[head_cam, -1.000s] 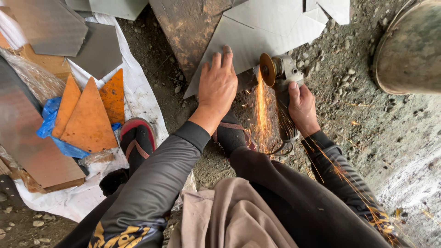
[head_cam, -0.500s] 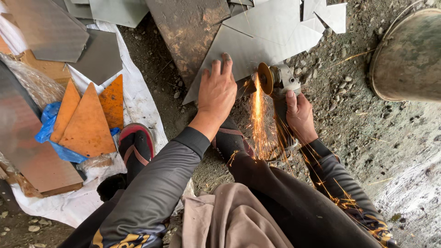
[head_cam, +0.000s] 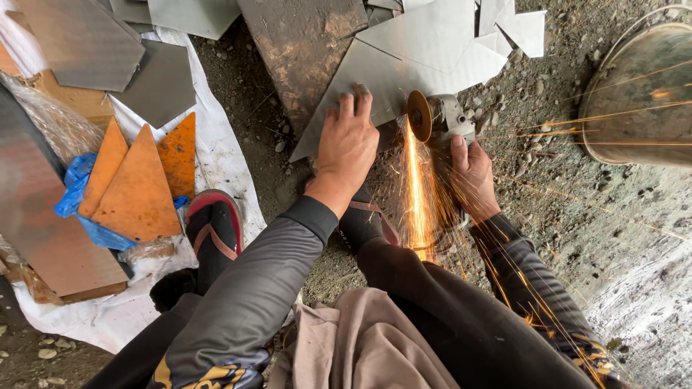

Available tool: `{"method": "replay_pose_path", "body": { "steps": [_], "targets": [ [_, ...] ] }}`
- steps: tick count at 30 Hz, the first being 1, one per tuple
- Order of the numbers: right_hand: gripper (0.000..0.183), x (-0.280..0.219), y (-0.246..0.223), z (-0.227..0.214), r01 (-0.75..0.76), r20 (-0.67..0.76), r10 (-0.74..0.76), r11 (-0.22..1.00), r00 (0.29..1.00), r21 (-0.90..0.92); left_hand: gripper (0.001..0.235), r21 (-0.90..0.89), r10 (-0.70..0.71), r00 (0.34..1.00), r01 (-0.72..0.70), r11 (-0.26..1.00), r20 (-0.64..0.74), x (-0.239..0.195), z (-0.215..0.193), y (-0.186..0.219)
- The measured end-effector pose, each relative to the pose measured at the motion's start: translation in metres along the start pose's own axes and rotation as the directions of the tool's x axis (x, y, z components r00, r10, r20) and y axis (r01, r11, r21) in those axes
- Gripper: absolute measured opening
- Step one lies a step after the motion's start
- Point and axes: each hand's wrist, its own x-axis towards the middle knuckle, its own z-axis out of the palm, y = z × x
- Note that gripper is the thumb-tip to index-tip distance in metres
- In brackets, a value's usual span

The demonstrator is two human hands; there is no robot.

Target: The person uses an angle grinder to cut metal sheets into smaller pieces. They hold the sheet with one hand and operate the grinder with the other, producing sparks as the blade cuts through the metal. The cut pieces are placed on the ground nearby.

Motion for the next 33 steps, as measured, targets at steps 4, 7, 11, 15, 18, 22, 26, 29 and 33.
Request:
{"method": "replay_pose_path", "body": {
  "steps": [4,7,11,15,18,22,26,29,33],
  "targets": [
    [0.068,0.001,0.002,0.003,0.093,-0.072,-0.092,0.996,0.993,0.012,0.030,0.032,-0.006,1.000,0.006,0.999,-0.007,0.001,0.003,0.002],
    [0.071,0.001,0.007,0.003,0.203,-0.076,-0.199,0.978,0.977,0.048,0.031,0.019,-0.022,0.999,0.022,1.000,-0.034,0.001,0.004,0.004],
    [0.071,0.006,0.009,0.001,-0.013,-0.040,0.009,0.996,0.999,-0.093,0.029,0.023,-0.021,1.000,0.021,1.000,-0.007,0.001,0.003,0.004],
    [0.069,0.006,0.009,0.003,-0.040,-0.017,0.040,0.999,0.999,-0.016,0.028,0.023,-0.020,1.000,0.020,1.000,0.013,0.002,0.002,0.005],
    [0.069,0.002,0.009,0.003,0.105,-0.016,-0.104,0.991,0.994,0.078,0.029,0.024,-0.024,1.000,0.024,0.999,0.004,0.002,0.003,0.005],
    [0.068,0.001,0.009,0.002,-0.006,-0.023,0.005,0.999,1.000,-0.035,0.031,0.033,-0.037,0.997,0.039,0.999,-0.072,0.001,0.004,0.005],
    [0.067,0.001,0.011,0.004,0.030,-0.047,-0.030,1.000,0.998,-0.008,0.026,0.032,-0.021,1.000,0.022,0.999,-0.013,0.001,0.005,0.006],
    [0.067,0.004,0.011,0.005,0.049,-0.054,-0.049,0.999,0.997,0.000,0.025,0.054,-0.016,1.000,0.017,0.998,-0.019,0.001,0.004,0.005],
    [0.067,0.007,0.008,0.004,0.025,-0.052,-0.025,1.000,0.998,0.007,0.024,0.048,-0.020,1.000,0.021,0.999,-0.015,0.001,0.002,0.006]
  ]
}}
